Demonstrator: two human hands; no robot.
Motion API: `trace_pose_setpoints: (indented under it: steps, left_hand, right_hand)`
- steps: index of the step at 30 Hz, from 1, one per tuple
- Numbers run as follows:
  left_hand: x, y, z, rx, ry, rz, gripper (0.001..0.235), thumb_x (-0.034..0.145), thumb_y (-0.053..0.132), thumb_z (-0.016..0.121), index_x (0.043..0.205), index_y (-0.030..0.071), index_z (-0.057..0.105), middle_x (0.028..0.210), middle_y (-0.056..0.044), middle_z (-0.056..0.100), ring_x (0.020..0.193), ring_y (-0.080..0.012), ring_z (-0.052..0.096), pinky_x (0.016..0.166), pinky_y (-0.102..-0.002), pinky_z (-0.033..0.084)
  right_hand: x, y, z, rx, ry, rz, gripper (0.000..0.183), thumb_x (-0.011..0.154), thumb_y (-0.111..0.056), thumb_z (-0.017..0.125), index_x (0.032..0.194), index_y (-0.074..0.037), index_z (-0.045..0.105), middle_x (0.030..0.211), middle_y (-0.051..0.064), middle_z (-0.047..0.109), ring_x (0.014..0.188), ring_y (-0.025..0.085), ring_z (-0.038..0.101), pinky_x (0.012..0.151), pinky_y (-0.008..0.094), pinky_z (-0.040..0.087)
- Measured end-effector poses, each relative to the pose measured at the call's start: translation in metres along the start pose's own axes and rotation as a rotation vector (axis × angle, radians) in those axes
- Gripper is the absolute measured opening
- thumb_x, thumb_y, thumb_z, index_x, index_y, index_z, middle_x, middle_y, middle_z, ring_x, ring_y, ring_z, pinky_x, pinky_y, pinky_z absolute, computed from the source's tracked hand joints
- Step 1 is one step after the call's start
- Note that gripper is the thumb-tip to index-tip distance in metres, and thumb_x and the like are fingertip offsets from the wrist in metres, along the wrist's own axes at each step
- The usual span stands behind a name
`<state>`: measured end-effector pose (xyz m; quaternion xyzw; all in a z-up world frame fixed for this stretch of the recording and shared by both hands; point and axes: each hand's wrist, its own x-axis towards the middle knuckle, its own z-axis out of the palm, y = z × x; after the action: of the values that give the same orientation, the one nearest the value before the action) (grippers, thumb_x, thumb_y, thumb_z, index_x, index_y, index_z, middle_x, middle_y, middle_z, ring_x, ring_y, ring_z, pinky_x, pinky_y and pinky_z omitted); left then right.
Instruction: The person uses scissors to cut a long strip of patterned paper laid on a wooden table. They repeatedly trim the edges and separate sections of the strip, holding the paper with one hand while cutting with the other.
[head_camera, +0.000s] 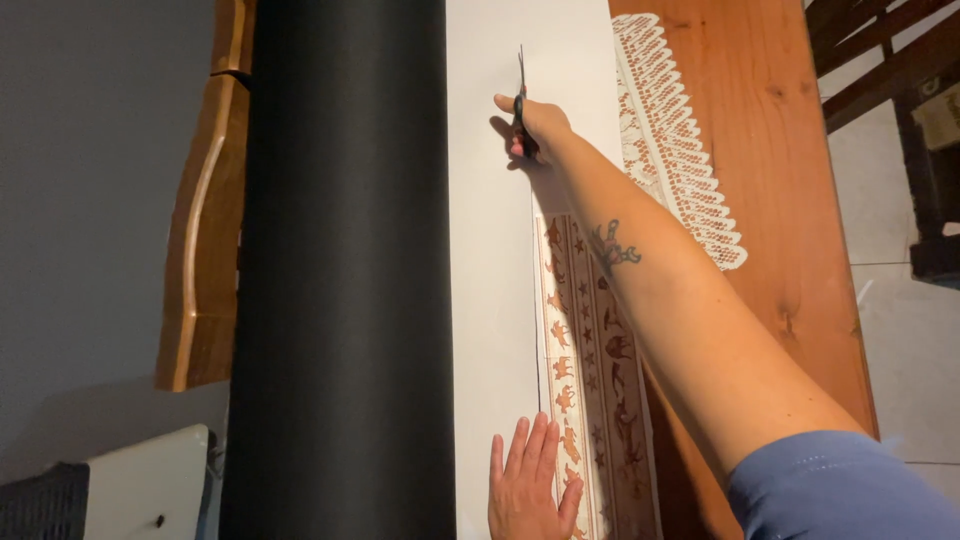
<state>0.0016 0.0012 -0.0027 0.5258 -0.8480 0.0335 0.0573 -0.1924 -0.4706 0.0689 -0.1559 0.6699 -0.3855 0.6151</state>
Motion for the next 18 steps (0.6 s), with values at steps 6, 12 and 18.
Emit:
trace_pose_setpoints:
  steps: [6,12,18]
  left_hand:
    - [0.002,0.003,0.004,0.020,0.002,-0.003,0.082,0.094,0.069,0.032,0.160,0.021,0.025,0.171,0.001,0.020,0.159,-0.0225,0.014,0.131,-0.052,0.002]
    - [-0.001,0.000,0.002,-0.177,-0.087,-0.009,0.079,0.092,0.063,0.049,0.156,0.018,0.042,0.165,-0.002,0.036,0.153,-0.0248,0.028,0.124,-0.054,0.011]
    - [0.007,0.001,-0.013,-0.395,-0.034,-0.055,0.068,0.092,0.051,0.054,0.147,0.011,0.056,0.154,-0.006,0.054,0.144,-0.0279,0.045,0.118,-0.057,0.023]
  right_hand:
    - [0.000,0.000,0.000,-0.035,0.077,-0.035,0.037,0.087,-0.032,0.083,0.079,-0.004,0.059,0.062,0.007,0.064,0.040,0.012,0.050,0.052,0.042,0.067]
    - [0.009,-0.009,0.000,0.021,0.012,-0.048,0.044,0.086,-0.035,0.084,0.080,-0.001,0.057,0.054,0.006,0.055,0.035,0.013,0.047,0.051,0.044,0.067]
    - [0.001,-0.016,0.002,-0.044,0.040,-0.044,0.042,0.088,-0.036,0.081,0.078,-0.004,0.057,0.055,0.003,0.050,0.038,0.013,0.048,0.056,0.040,0.068]
